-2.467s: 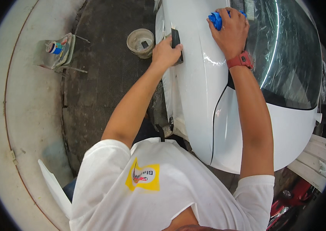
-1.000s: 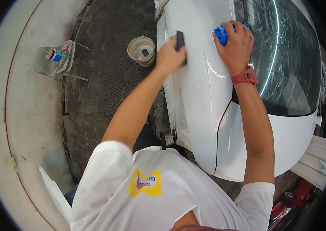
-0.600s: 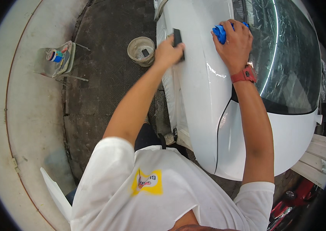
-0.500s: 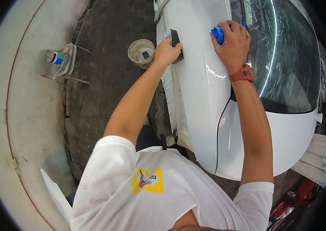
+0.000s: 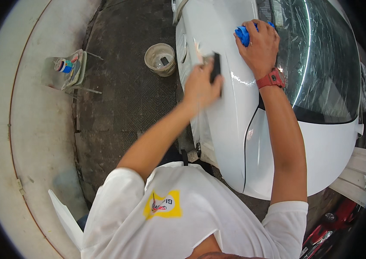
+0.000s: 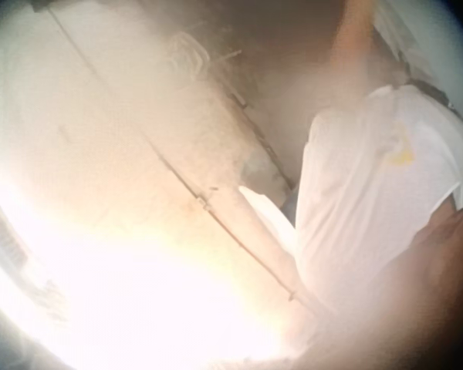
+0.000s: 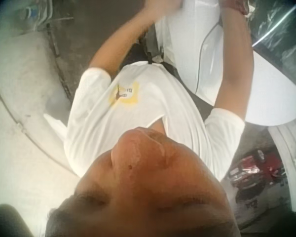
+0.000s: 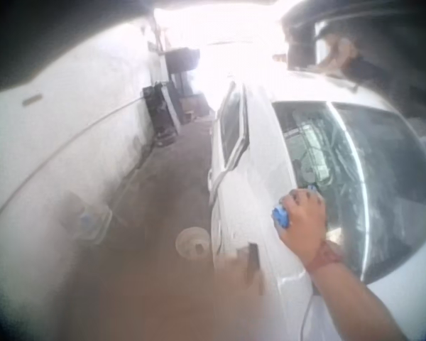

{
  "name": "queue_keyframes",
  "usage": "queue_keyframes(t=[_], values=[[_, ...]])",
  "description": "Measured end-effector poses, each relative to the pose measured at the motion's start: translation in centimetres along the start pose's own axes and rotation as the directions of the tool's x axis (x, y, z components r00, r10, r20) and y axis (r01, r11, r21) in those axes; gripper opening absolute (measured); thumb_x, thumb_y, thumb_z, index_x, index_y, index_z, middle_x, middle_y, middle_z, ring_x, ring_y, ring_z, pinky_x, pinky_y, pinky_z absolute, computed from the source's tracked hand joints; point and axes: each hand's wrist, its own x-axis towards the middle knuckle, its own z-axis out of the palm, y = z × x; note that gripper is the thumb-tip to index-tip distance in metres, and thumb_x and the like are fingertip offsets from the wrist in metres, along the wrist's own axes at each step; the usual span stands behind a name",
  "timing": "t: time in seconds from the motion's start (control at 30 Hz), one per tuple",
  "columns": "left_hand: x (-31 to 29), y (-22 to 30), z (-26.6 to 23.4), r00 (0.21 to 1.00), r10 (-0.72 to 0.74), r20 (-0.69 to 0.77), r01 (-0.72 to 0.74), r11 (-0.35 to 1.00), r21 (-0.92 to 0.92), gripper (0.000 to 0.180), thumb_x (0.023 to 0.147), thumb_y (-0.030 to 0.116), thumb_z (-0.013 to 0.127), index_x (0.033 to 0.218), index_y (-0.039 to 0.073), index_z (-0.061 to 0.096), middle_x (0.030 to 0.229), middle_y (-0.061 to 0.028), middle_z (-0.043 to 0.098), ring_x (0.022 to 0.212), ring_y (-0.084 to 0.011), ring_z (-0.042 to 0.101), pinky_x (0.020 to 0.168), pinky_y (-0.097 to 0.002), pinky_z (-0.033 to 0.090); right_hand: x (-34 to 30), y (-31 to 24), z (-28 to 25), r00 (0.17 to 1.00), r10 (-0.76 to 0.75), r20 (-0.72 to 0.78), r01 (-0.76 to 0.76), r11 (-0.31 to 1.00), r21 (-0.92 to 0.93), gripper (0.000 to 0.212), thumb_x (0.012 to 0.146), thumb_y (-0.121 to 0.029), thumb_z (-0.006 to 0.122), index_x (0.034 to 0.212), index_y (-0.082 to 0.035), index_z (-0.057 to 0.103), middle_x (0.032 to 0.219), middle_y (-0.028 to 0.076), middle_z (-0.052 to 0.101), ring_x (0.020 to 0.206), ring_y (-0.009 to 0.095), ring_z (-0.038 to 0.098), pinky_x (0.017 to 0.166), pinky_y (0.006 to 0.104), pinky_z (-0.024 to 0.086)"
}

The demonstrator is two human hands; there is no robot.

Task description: The person wipes the front fender of a white car with a blue cloth and a small black tool, repeatedly dipping the cloth into a bucket of water. The person scrubs and wipes the surface around the fuel cap and lower fender area.

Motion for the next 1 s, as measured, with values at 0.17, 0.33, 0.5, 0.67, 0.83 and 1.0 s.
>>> queue_keyframes(t=[0.17, 0.33, 0.5, 0.67, 0.83, 1.0], values=[[0.8, -1.7, 0.3, 0.995, -0.053, -0.083, 0.05, 0.998, -0.043, 0.067, 0.099, 0.041, 0.08, 0.15, -0.001, 0.068, 0.133, -0.029, 0.073, 0.126, -0.0439, 0.073, 0.106, -0.0497, 0.059, -0.2, -0.1, -0.2, 1.0, -0.011, -0.008, 0.011, 1.0, -0.009, 0.034, 0.093, -0.036, 0.085, 0.122, -0.021, 0.076, 0.129, 0.002, 0.07, 0.128, 0.03, 0.064, 0.113, 0.0547, 0.047], [1.5, -1.3, -1.1, 0.984, -0.177, 0.03, 0.179, 0.979, -0.095, 0.069, 0.099, 0.043, 0.081, 0.152, 0.001, 0.068, 0.136, -0.0281, 0.072, 0.128, -0.0408, 0.073, 0.104, -0.05, 0.059, -0.1, -0.5, -0.3, 1.0, -0.009, 0.005, 0.009, 1.0, -0.027, 0.034, 0.096, -0.038, 0.084, 0.124, -0.02, 0.076, 0.129, 0.003, 0.071, 0.127, 0.031, 0.065, 0.113, 0.053, 0.046], [-5.9, 0.9, 0.5, 0.999, 0.031, -0.04, -0.032, 0.999, -0.018, 0.072, 0.099, 0.043, 0.079, 0.157, 0.003, 0.064, 0.139, -0.0304, 0.068, 0.126, -0.0471, 0.071, 0.106, -0.0535, 0.059, -0.5, -0.1, -0.3, 1.0, -0.012, -0.005, 0.011, 0.999, -0.033, 0.034, 0.096, -0.038, 0.084, 0.124, -0.02, 0.077, 0.129, 0.002, 0.072, 0.128, 0.031, 0.065, 0.113, 0.0529, 0.047], [3.8, -3.4, -1.6, 0.945, -0.314, 0.086, 0.324, 0.937, -0.133, 0.067, 0.098, 0.043, 0.082, 0.15, 0.003, 0.07, 0.141, -0.0257, 0.072, 0.128, -0.0423, 0.073, 0.105, -0.0512, 0.06, 0.3, -0.6, -0.4, 1.0, -0.017, -0.025, 0.017, 1.0, -0.015, 0.034, 0.096, -0.038, 0.085, 0.123, -0.02, 0.077, 0.129, 0.002, 0.071, 0.127, 0.03, 0.065, 0.112, 0.0529, 0.047], [-7.2, 1.4, 0.0, 0.998, 0.044, -0.035, -0.045, 0.999, -0.023, 0.071, 0.098, 0.043, 0.081, 0.154, 0.002, 0.067, 0.141, -0.0301, 0.069, 0.13, -0.0457, 0.071, 0.109, -0.0521, 0.058, -0.2, 0.0, 0.2, 0.999, -0.017, -0.034, 0.016, 0.999, -0.041, 0.035, 0.092, -0.039, 0.085, 0.122, -0.023, 0.076, 0.128, 0.0, 0.071, 0.127, 0.029, 0.064, 0.113, 0.0542, 0.047], [-0.6, -1.6, -1.5, 0.961, -0.252, 0.109, 0.264, 0.959, -0.103, 0.066, 0.101, 0.044, 0.079, 0.15, 0.002, 0.069, 0.144, -0.0295, 0.067, 0.133, -0.0453, 0.069, 0.111, -0.0516, 0.057, -0.2, -0.1, 0.2, 0.999, -0.012, -0.03, 0.011, 1.0, -0.021, 0.035, 0.091, -0.039, 0.085, 0.121, -0.024, 0.076, 0.127, 0.0, 0.071, 0.127, 0.029, 0.064, 0.112, 0.054, 0.048]])
